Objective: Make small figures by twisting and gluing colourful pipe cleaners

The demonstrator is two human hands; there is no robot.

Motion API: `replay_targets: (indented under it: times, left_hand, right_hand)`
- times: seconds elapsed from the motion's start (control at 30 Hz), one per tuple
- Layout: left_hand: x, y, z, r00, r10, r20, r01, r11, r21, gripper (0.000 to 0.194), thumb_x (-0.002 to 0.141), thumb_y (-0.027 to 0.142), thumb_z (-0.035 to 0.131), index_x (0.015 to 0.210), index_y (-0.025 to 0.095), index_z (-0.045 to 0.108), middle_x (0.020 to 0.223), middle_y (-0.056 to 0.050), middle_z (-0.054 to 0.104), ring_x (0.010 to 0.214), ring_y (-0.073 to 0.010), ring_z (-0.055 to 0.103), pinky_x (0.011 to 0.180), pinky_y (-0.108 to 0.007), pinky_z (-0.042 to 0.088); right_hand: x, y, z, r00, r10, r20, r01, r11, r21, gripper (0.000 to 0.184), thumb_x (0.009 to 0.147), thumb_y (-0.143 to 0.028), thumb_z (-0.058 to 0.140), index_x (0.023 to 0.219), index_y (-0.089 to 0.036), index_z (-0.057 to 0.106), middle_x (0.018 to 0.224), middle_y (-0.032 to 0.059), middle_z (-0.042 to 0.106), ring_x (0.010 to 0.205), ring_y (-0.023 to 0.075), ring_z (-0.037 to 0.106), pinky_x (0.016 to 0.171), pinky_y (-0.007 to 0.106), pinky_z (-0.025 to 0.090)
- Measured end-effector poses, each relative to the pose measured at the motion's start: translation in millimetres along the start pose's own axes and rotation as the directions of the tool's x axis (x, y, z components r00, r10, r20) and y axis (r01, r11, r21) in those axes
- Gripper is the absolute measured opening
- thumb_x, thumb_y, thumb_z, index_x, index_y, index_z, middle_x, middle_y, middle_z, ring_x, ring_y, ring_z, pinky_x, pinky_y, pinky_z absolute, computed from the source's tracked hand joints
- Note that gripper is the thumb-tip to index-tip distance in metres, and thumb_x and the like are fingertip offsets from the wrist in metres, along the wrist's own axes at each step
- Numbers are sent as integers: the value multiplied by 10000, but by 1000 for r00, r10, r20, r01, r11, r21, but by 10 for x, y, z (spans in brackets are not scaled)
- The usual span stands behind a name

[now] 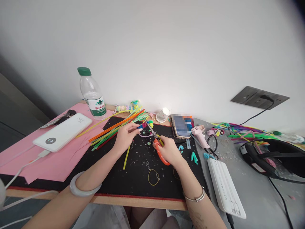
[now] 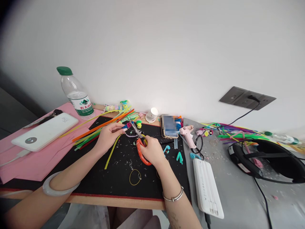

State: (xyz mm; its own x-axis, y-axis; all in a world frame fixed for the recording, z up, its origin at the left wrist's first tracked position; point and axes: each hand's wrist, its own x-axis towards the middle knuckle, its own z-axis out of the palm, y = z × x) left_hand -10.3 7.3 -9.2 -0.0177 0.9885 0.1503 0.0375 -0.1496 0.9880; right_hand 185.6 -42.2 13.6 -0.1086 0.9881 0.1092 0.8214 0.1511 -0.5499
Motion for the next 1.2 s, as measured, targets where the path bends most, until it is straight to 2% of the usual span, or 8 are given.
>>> replay_targets:
  times: [0.5,0.77,1.03,1.2]
  left_hand:
    - [12,-46,7,999,-34,37,34,999,-5,231,689,325,710,862,180,661,780,-45,716,740,-215,674,704,-327,496]
    - [7,-4,14,998,-41,50,40,999,18,198,699,303,697,833,167,645,772,-37,712,716,-194,670,677,-296,488]
    - [-3,29,17,996,-81,38,80,996,25,217,712,338,688,832,166,633,735,-29,697,691,-182,655,602,-262,450]
    - [-8,53,14,981,-192,11,192,975,-111,291,676,367,731,853,154,640,729,-26,682,704,-164,646,606,-248,460]
  right_hand:
    - [3,26,9,1000,20,18,-21,1000,24,309,794,-357,500,578,-199,344,528,-48,406,517,88,289,484,239,219]
    - [14,36,6,1000,19,16,-19,999,-26,344,791,-396,533,591,-199,335,546,-52,413,524,90,299,493,231,218]
    - [12,28,-24,999,48,-11,-48,999,-24,327,778,-481,535,708,-219,353,714,-20,509,610,124,443,555,233,299]
    - [47,85,-49,981,159,-111,-165,985,-45,324,820,-512,453,712,-221,364,732,5,534,638,150,486,561,244,318]
